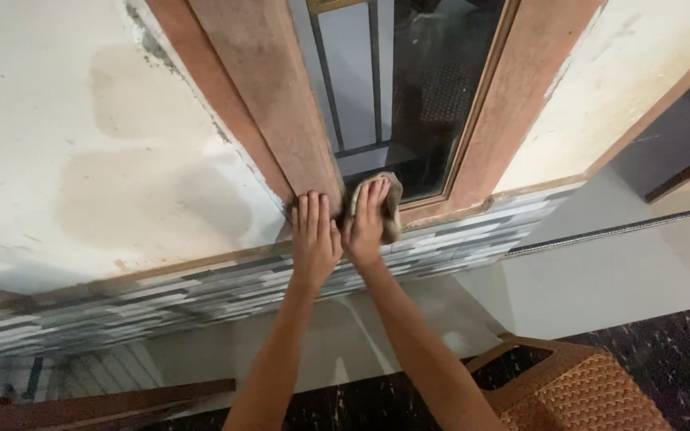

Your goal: Cleaning a wooden window frame using a cleaning cloth.

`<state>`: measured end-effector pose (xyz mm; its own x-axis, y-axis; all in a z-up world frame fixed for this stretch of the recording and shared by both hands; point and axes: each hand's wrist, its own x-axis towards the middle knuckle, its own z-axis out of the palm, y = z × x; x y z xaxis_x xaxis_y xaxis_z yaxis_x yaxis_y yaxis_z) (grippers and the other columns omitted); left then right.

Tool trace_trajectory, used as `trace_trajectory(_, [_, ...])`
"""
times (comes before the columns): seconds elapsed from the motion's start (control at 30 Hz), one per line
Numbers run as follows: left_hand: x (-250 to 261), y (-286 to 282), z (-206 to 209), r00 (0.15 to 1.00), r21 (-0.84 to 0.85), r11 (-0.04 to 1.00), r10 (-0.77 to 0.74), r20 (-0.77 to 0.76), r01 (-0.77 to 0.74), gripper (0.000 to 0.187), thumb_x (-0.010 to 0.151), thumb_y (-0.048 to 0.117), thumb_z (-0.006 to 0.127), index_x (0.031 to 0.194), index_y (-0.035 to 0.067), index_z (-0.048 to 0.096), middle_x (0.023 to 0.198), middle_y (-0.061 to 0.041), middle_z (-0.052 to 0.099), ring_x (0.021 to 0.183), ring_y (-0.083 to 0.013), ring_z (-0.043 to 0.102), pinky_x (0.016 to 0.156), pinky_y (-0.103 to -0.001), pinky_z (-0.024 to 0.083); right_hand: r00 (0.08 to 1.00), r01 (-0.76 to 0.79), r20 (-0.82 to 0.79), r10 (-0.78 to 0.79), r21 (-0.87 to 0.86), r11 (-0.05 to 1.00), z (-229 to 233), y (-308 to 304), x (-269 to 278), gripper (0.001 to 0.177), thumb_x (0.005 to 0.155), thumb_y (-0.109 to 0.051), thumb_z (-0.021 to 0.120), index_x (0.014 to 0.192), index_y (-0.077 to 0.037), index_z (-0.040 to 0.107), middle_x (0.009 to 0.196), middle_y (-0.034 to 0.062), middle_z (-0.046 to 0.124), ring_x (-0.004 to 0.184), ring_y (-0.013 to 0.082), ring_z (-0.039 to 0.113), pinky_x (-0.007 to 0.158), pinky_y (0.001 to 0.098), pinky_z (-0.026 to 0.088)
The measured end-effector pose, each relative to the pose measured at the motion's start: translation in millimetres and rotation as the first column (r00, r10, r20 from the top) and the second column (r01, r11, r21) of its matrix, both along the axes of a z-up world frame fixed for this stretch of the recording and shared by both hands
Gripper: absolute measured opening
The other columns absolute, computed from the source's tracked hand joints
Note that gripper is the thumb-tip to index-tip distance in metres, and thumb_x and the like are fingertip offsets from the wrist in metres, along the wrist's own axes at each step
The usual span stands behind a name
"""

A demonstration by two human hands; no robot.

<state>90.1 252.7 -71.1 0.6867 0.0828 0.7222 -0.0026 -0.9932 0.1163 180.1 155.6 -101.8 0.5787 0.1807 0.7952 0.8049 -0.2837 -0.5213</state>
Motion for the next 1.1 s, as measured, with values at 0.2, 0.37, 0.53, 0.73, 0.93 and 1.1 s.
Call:
trace_trajectory(0.2, [-8,-3,16,0.976,-0.058,0.984,-0.155,0.153,0.166,0.055,0.107,0.008,0.048,0.157,-0.006,0.030,0.163,-0.028,0.034,0.155,-0.0453,0.030,0.129,-0.058,0.027,0.978,0.202,-0.007,-0.207,0.253,0.946,88,-12,21,0.064,0.112,-0.028,0.036,0.167,-0.001,0.019,0.174,0.0237,0.011,0.164,0.0427,0.008,0.135,0.0573,0.004])
trace_trajectory(0.37, [-9,-2,38,0.921,-0.109,0.956,-0.226,0.316,0.272,0.050,0.108,0.006,0.043,0.156,0.003,0.030,0.163,-0.025,0.034,0.156,-0.0439,0.032,0.130,-0.057,0.027,0.969,0.174,0.179,-0.172,0.009,0.985,92,4,46,0.057,0.106,-0.022,0.039,0.161,-0.005,0.037,0.170,0.0176,0.028,0.161,0.0422,0.018,0.132,0.0593,0.006])
trace_trajectory(0.53, [-4,-7,60,0.853,-0.118,0.940,-0.233,0.467,0.321,0.043,0.109,0.007,0.039,0.151,0.005,0.034,0.163,-0.024,0.036,0.156,-0.0426,0.033,0.131,-0.059,0.026,0.960,-0.056,0.243,0.140,-0.324,0.944,4,-32,30,0.054,0.100,-0.016,0.047,0.153,-0.003,0.048,0.158,0.0199,0.046,0.152,0.0430,0.037,0.128,0.0600,0.024])
trace_trajectory(0.73, [-6,-4,52,0.883,-0.125,0.948,-0.217,0.417,0.292,0.040,0.110,0.008,0.040,0.149,0.004,0.033,0.162,-0.026,0.036,0.154,-0.0458,0.033,0.129,-0.061,0.025,0.985,-0.044,0.140,0.102,-0.367,0.929,62,-32,21,0.057,0.097,-0.017,0.053,0.151,0.002,0.047,0.157,0.0247,0.045,0.147,0.0475,0.040,0.121,0.0611,0.028])
trace_trajectory(0.93, [-11,-7,67,0.888,-0.136,0.961,-0.163,0.431,0.242,0.038,0.113,0.008,0.040,0.150,0.006,0.032,0.161,-0.028,0.038,0.155,-0.0474,0.035,0.130,-0.062,0.028,0.972,0.030,0.235,0.029,-0.244,0.969,98,-11,21,0.058,0.098,-0.021,0.053,0.151,0.002,0.046,0.158,0.0270,0.042,0.148,0.0508,0.035,0.122,0.0622,0.023])
trace_trajectory(1.1, [-9,-10,64,0.902,-0.125,0.959,-0.187,0.390,0.253,0.038,0.107,0.007,0.043,0.144,0.000,0.041,0.159,-0.026,0.041,0.151,-0.0478,0.037,0.126,-0.064,0.029,0.987,-0.038,0.129,0.091,-0.365,0.930,-18,-29,7,0.053,0.103,-0.018,0.050,0.151,0.003,0.047,0.156,0.0255,0.044,0.151,0.0451,0.037,0.127,0.0611,0.024])
